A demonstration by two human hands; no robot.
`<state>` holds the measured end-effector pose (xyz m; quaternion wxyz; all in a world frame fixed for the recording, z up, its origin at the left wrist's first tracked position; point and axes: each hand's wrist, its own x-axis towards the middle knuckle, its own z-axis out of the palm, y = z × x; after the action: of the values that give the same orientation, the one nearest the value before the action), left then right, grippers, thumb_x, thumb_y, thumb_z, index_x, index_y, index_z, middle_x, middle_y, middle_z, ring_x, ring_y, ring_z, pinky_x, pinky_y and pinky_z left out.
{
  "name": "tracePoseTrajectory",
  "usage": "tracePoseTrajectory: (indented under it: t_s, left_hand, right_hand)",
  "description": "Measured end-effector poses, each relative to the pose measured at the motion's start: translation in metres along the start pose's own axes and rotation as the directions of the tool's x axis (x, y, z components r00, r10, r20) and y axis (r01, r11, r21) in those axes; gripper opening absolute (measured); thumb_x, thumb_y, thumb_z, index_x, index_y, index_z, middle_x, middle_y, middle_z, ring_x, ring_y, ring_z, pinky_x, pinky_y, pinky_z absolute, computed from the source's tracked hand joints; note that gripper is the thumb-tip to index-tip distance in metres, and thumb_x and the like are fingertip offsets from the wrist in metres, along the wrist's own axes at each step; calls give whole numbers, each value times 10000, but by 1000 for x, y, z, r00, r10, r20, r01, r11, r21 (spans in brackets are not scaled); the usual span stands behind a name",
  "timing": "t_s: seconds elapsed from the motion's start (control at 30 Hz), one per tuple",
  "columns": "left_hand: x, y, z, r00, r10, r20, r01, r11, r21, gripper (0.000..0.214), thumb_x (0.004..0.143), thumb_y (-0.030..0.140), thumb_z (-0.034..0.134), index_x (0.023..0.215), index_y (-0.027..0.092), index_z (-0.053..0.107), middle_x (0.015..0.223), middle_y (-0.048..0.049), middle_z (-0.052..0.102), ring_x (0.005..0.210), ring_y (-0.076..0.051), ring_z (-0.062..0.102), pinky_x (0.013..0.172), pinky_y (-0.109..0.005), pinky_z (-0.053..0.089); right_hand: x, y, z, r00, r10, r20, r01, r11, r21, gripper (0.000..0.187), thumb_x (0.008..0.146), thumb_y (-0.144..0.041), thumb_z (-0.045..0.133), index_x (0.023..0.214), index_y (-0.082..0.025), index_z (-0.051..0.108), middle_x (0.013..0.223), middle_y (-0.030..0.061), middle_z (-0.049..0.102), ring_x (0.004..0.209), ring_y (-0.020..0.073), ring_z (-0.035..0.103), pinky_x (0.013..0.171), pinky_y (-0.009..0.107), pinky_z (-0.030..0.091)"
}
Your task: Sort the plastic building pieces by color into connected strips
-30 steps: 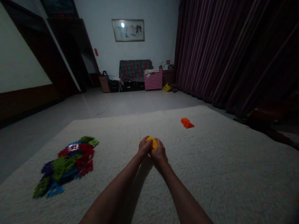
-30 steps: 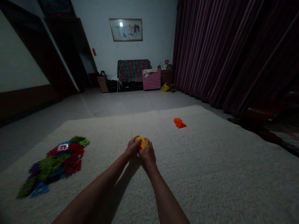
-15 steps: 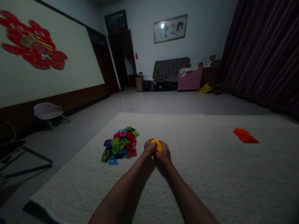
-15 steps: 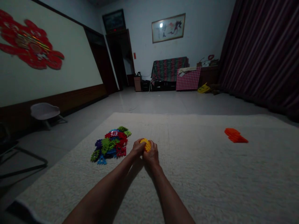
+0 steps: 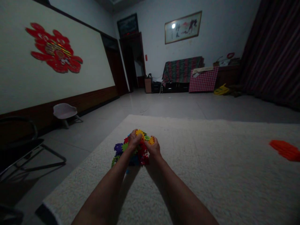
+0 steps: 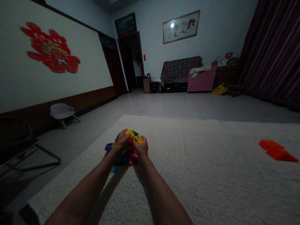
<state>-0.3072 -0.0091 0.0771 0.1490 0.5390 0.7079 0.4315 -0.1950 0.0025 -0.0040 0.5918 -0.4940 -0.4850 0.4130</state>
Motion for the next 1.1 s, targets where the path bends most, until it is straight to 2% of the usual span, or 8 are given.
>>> tracePoseTrajectory:
  t_s: [0.2,0.4,0.53,0.63,0.73,0.8,0.93,1.1]
  left_hand:
    - [30,-14,-27,998,-52,30,47,987,153,566,754,262,610,1305,133,577,1076,-96,729,941,-207,681,831,-258,518]
    - [35,-27,-32,997,-54,62,33,954,298,499,778,277,603,1263,158,611,1059,-83,733,940,-198,682,836,-259,513]
    - [33,-33,-30,996,1,91,-38,911,411,437,800,270,583,1219,170,654,1147,-90,717,1058,-224,659,922,-271,490]
    - [31,-35,-28,992,59,114,-107,868,484,476,817,271,561,1274,148,621,1224,-120,679,1116,-236,636,975,-291,470]
    - [28,-36,-28,990,100,100,-138,836,531,503,831,282,548,1309,131,591,1247,-145,656,1151,-247,614,1003,-313,457]
    - [27,-36,-27,990,101,95,-136,830,540,487,837,278,540,1298,132,600,1238,-145,658,1150,-247,612,1004,-316,455]
    - [22,-33,-21,990,130,51,-137,839,526,443,838,254,536,1253,132,631,1231,-141,661,1132,-250,617,1001,-332,461]
    - [11,-22,-10,971,239,27,-221,842,493,386,836,199,523,1190,135,663,1195,-127,672,1151,-243,600,1037,-330,437]
  right_hand:
    - [20,-5,27,998,53,28,-49,988,-147,552,622,-399,708,1123,-216,570,938,35,686,859,206,657,744,304,541]
    - [24,-6,46,983,-36,181,59,991,-124,591,658,-345,633,1216,-183,526,1041,60,669,910,205,646,800,316,536]
    - [18,2,39,965,-118,235,151,980,-128,584,654,-232,574,1235,-196,529,1079,57,657,977,220,619,850,341,529]
    - [13,8,32,946,-191,262,236,960,-152,549,618,-152,557,1163,-205,576,1132,67,635,1085,246,568,989,401,463]
    - [8,11,28,917,-274,290,346,908,-235,517,627,-103,534,1130,-206,592,1200,91,607,1187,273,502,1074,465,383]
    - [7,12,26,898,-314,308,406,860,-309,562,652,-96,522,1205,-186,560,1271,121,570,1244,286,465,1093,482,367]
    - [9,12,19,921,-318,226,384,844,-375,639,675,-137,544,1311,-141,483,1363,160,497,1309,298,421,1121,479,349]
    - [12,15,5,941,-295,166,337,857,-389,525,696,-171,560,1221,-186,552,1215,114,603,1177,268,544,1047,449,429]
